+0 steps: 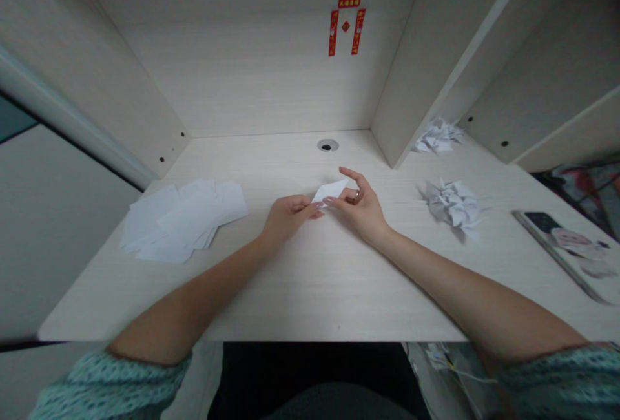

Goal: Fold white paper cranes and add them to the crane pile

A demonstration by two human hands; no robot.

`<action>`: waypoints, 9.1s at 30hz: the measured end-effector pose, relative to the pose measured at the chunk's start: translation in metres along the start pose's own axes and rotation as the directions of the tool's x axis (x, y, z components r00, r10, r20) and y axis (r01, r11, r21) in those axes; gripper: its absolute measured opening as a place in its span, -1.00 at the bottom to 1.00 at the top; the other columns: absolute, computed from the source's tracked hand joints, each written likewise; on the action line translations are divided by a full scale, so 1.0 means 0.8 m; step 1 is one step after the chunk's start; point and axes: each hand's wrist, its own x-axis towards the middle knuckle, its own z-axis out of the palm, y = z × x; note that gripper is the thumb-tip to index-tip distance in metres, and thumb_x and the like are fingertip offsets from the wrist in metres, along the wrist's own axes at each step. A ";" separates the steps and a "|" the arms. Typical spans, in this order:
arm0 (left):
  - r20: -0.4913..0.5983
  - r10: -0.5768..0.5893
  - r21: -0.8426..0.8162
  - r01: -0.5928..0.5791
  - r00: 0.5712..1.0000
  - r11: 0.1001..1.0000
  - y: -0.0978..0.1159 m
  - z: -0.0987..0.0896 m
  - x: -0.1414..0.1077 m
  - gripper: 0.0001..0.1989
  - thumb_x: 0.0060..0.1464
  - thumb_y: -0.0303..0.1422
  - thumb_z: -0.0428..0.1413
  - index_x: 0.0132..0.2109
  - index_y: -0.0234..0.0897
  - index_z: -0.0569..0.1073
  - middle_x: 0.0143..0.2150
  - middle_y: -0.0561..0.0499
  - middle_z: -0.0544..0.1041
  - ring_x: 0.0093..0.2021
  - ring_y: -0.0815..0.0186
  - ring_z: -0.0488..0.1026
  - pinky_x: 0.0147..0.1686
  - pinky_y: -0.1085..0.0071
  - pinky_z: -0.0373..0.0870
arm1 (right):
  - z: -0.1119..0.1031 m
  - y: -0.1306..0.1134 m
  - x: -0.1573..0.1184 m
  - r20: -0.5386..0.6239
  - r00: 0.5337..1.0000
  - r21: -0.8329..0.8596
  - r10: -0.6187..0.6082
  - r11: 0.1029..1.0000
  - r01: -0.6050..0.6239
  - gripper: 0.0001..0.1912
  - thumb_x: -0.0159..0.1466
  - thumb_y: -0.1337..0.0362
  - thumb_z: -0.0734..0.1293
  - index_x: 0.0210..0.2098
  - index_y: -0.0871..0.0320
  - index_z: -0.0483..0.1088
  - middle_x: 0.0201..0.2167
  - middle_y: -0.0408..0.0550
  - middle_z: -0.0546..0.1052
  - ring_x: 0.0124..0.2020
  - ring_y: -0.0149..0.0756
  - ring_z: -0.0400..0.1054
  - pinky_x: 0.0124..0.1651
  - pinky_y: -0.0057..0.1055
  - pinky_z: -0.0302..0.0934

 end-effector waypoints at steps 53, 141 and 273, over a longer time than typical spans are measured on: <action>-0.052 0.050 -0.261 -0.062 0.997 0.963 -0.011 0.009 -0.002 -0.60 -0.12 -0.21 0.26 -0.15 -0.27 0.36 -0.33 0.01 0.58 -0.32 0.35 0.49 -0.25 0.42 0.38 | -0.001 0.001 -0.006 0.066 0.955 -0.301 -0.290 0.906 0.296 -0.85 0.13 0.20 0.41 -0.29 0.03 0.54 -0.26 -0.06 0.58 -0.13 -0.21 0.40 0.02 -0.23 0.22; -0.159 0.252 -0.069 -0.266 0.955 0.962 -0.005 0.000 0.001 -0.82 -0.10 -0.23 0.25 -0.35 -0.22 0.61 -0.31 -0.01 0.63 -0.26 0.23 0.56 -0.15 0.32 0.46 | 0.001 0.001 -0.004 -0.039 0.998 -0.079 -0.056 0.995 0.053 -0.82 -0.07 0.15 0.51 -0.51 0.10 0.56 -0.49 -0.07 0.60 -0.44 -0.29 0.44 -0.31 -0.34 0.31; -0.233 0.146 -0.222 -0.199 0.961 0.955 -0.010 0.003 0.001 -0.69 -0.16 -0.19 0.28 -0.29 -0.27 0.44 -0.50 0.07 0.57 -0.48 0.40 0.45 -0.39 0.47 0.34 | 0.007 -0.005 -0.005 -0.019 0.999 0.057 0.030 0.998 -0.029 -0.73 -0.07 0.09 0.50 -0.48 0.14 0.48 -0.51 -0.10 0.59 -0.46 -0.34 0.44 -0.32 -0.39 0.29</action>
